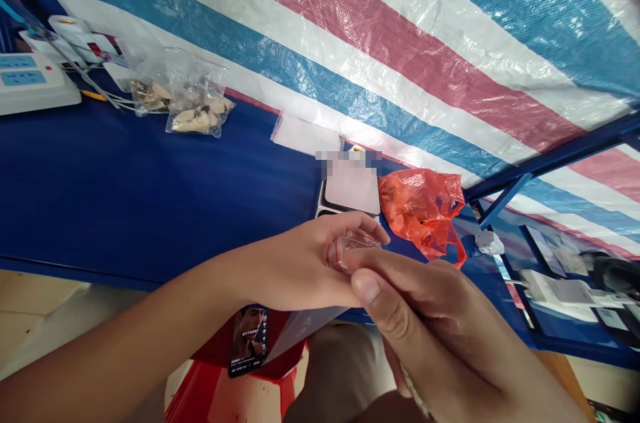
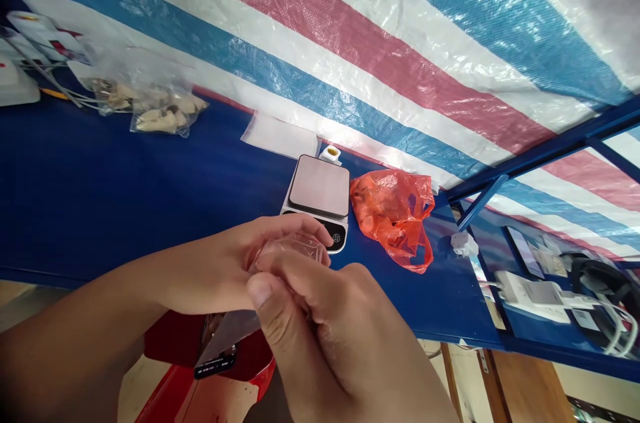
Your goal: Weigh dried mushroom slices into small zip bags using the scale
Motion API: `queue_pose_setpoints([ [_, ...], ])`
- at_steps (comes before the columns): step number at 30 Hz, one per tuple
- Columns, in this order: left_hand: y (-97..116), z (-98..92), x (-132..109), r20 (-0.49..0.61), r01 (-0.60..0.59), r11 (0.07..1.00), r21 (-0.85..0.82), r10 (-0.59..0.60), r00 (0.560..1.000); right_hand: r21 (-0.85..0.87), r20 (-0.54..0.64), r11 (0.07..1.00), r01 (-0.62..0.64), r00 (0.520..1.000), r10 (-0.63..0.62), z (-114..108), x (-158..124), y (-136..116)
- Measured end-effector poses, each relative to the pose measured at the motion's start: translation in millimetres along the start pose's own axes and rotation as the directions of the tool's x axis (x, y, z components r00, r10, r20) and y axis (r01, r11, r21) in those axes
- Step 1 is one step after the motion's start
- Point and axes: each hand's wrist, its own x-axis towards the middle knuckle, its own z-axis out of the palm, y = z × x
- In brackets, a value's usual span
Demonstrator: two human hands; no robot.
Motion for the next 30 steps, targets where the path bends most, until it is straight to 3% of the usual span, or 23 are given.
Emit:
queue_pose_setpoints([
  [8,-6,-2.6,5,0.024,-0.013,0.997,0.075,0.011,1.0,-0.116,-0.036,0.992,0.039,0.998,-0.044,9,1,-1],
  [19,-8,-5.8,5,0.032,-0.037,0.986,0.166,0.032,0.999,-0.137,0.009,0.985,-0.105,0.994,0.107,12,5,4],
  [24,-10,-5.4,6,0.055,-0.039,0.994,0.104,0.034,0.998,-0.045,0.026,0.988,-0.151,0.988,0.152,11,10,2],
  [30,-6,-2.1,8,0.004,0.069,0.998,-0.012,-0.069,0.998,0.035,0.058,0.987,-0.159,0.986,0.156,11,6,-2],
])
